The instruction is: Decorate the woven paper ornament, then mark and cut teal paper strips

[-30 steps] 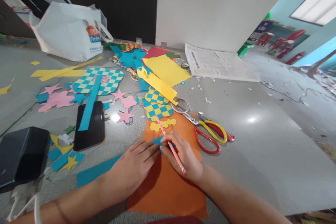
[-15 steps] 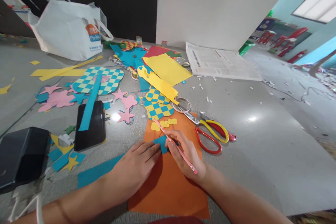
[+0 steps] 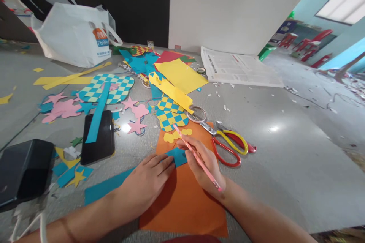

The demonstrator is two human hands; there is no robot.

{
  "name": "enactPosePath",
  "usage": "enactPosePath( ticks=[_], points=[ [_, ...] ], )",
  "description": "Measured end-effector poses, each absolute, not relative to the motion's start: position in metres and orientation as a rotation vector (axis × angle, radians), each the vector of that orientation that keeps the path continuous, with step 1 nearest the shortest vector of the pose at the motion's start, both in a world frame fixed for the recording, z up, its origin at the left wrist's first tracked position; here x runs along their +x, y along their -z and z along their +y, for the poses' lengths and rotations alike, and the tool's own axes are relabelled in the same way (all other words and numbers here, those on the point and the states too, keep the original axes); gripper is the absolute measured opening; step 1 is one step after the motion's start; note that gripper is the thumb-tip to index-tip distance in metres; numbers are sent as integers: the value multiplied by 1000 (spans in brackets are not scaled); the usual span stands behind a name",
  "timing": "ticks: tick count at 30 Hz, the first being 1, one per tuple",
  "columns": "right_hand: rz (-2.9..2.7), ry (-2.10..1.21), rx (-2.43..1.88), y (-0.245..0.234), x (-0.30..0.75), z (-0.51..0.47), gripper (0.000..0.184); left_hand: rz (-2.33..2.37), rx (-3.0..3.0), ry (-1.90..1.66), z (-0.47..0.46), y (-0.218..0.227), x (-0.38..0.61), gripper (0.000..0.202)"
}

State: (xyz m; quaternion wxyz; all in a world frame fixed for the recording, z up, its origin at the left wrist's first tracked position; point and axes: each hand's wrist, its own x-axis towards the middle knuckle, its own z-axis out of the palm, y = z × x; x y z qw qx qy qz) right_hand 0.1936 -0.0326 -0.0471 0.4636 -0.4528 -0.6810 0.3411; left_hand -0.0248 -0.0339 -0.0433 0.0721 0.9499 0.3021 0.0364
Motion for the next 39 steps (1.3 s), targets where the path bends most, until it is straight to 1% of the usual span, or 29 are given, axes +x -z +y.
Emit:
enactPosePath(
  ticks=[6, 13, 21, 27, 34, 39],
  points=[
    [-1696, -799, -1123, 44, 197, -37, 18, 918, 2879, -113, -34, 44, -25, 35],
    [-1638, -872, -1116, 48, 198, -37, 11, 915, 2891, -92, -34, 43, -24, 34],
    [-1558, -959, -1157, 46, 197, -35, 17, 910, 2930, -172, -35, 47, -26, 32],
    [-1582, -1043, -1083, 42, 196, -30, 29, 898, 2924, -176, -34, 43, -25, 34],
    [-1572, -1072, -1197, 49, 197, -24, 22, 907, 2940, -190, -34, 44, -26, 32],
    [-1590, -1091, -1237, 52, 198, -23, 22, 919, 2941, -209, -36, 45, -26, 30]
  ],
)
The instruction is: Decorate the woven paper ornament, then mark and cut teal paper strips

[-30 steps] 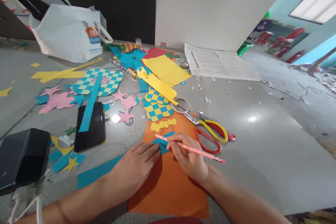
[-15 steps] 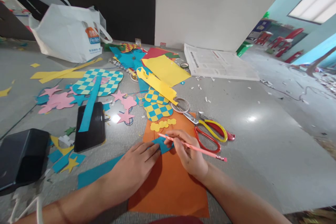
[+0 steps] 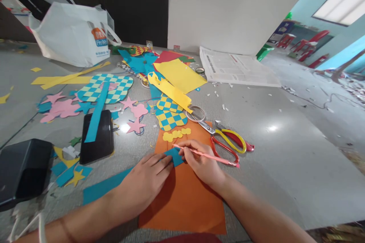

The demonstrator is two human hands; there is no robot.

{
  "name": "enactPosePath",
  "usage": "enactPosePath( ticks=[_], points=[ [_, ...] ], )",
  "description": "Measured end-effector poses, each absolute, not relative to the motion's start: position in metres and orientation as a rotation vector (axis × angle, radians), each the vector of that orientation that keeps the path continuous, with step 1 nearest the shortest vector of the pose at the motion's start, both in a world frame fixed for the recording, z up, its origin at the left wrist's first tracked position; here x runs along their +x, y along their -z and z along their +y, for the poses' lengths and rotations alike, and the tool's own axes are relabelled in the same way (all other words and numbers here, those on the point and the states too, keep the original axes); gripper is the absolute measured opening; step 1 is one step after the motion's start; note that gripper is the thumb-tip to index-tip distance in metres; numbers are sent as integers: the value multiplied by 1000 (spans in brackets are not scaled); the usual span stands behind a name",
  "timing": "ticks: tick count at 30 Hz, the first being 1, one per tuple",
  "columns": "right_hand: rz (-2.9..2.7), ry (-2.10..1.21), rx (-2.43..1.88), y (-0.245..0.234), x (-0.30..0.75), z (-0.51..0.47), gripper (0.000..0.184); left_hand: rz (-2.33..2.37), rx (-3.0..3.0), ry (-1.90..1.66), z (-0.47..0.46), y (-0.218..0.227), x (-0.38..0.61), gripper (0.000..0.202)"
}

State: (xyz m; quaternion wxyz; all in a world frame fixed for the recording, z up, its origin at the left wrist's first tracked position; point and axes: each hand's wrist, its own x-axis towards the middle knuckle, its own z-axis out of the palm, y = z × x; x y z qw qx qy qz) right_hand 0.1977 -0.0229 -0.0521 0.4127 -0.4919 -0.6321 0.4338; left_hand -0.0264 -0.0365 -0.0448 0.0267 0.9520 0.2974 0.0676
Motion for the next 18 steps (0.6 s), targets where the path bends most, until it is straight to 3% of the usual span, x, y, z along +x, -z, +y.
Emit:
enactPosePath(
  ticks=[18],
  points=[
    [-1665, -1032, -1295, 54, 198, -19, 23, 927, 2926, -214, -37, 46, -26, 31]
  ],
)
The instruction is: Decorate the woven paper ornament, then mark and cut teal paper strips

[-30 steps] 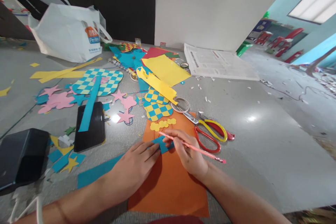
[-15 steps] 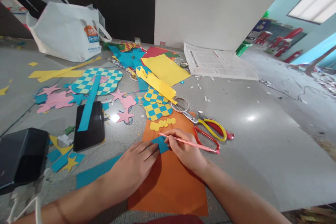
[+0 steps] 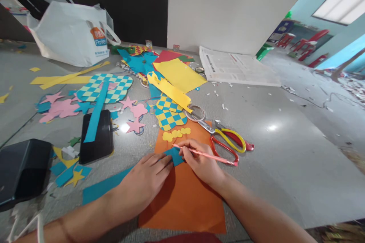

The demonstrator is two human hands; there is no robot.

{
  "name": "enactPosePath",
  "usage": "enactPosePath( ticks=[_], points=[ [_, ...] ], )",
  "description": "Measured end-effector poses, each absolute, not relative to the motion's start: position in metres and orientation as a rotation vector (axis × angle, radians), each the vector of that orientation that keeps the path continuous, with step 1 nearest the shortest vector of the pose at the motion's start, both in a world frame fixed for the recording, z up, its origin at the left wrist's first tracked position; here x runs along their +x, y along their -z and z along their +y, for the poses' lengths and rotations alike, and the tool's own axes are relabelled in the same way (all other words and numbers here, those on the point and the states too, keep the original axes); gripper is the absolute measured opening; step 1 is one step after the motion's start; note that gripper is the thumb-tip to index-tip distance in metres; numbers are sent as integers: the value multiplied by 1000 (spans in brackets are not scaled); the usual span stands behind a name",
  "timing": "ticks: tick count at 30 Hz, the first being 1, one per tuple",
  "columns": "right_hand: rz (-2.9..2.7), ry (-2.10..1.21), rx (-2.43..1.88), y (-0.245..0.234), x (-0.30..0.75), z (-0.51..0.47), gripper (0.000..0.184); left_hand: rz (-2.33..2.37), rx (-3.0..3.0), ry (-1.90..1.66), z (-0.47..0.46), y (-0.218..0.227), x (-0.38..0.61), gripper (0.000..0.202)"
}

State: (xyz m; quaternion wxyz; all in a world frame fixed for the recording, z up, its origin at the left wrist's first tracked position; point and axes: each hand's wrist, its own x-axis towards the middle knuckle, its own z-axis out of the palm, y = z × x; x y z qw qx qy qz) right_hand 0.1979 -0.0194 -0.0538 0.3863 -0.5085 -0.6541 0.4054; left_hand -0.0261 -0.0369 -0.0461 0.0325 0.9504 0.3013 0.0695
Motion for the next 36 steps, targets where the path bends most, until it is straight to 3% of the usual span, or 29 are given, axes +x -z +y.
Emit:
enactPosePath(
  ticks=[21, 31, 36],
  points=[
    [-1670, -856, -1344, 45, 196, -15, 15, 920, 2907, -142, -35, 43, -25, 32],
    [-1623, -990, -1333, 49, 198, -16, 18, 900, 2958, -124, -37, 50, -28, 50],
    [-1629, -984, -1354, 48, 199, -17, 20, 886, 3021, -135, -37, 53, -29, 49]
  ],
)
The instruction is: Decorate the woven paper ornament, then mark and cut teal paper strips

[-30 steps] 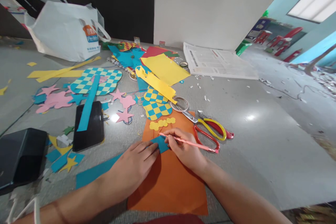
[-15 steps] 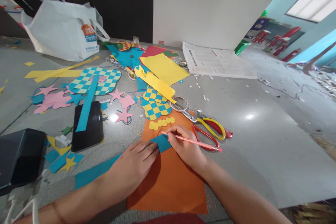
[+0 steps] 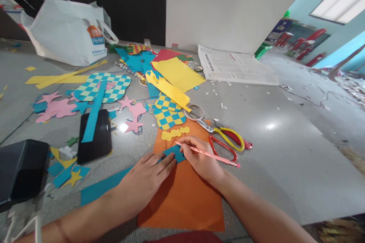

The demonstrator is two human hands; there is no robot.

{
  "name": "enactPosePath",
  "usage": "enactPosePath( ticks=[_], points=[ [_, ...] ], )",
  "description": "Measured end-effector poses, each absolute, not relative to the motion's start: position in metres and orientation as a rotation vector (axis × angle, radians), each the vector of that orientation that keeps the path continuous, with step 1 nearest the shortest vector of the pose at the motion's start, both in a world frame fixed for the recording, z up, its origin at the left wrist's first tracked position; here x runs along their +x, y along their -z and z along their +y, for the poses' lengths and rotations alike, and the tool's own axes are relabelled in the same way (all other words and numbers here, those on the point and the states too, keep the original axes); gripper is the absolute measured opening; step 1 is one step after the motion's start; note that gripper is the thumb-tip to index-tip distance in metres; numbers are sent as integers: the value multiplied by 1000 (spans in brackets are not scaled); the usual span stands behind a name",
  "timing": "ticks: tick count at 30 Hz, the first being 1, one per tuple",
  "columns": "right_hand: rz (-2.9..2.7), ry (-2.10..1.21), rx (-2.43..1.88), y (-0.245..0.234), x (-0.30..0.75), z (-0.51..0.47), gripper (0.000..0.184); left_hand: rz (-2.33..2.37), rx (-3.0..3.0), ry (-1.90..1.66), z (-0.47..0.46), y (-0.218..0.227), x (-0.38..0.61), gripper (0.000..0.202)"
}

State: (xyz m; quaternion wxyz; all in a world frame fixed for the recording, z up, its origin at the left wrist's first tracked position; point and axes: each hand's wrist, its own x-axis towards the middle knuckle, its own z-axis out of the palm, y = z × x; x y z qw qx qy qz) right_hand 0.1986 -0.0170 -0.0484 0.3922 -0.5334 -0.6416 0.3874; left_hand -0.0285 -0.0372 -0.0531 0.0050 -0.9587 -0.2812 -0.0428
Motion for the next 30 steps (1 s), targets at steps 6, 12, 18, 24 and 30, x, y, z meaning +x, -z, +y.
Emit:
enactPosePath(
  ticks=[6, 12, 18, 24, 30],
  points=[
    [-1674, -939, -1395, 43, 197, -17, 20, -873, -3005, 120, -37, 52, -28, 49],
    [-1728, -846, -1413, 38, 202, -12, 15, -892, -2994, 198, -36, 53, -28, 50],
    [-1600, -864, -1435, 38, 208, -11, 14, -874, -3006, 170, -34, 55, -28, 52],
    [-1627, -887, -1434, 38, 206, -12, 8, -889, -3006, 182, -36, 54, -28, 53],
    [-1679, -858, -1448, 42, 206, -11, 12, -904, -2999, 199, -35, 53, -27, 50]
  ],
)
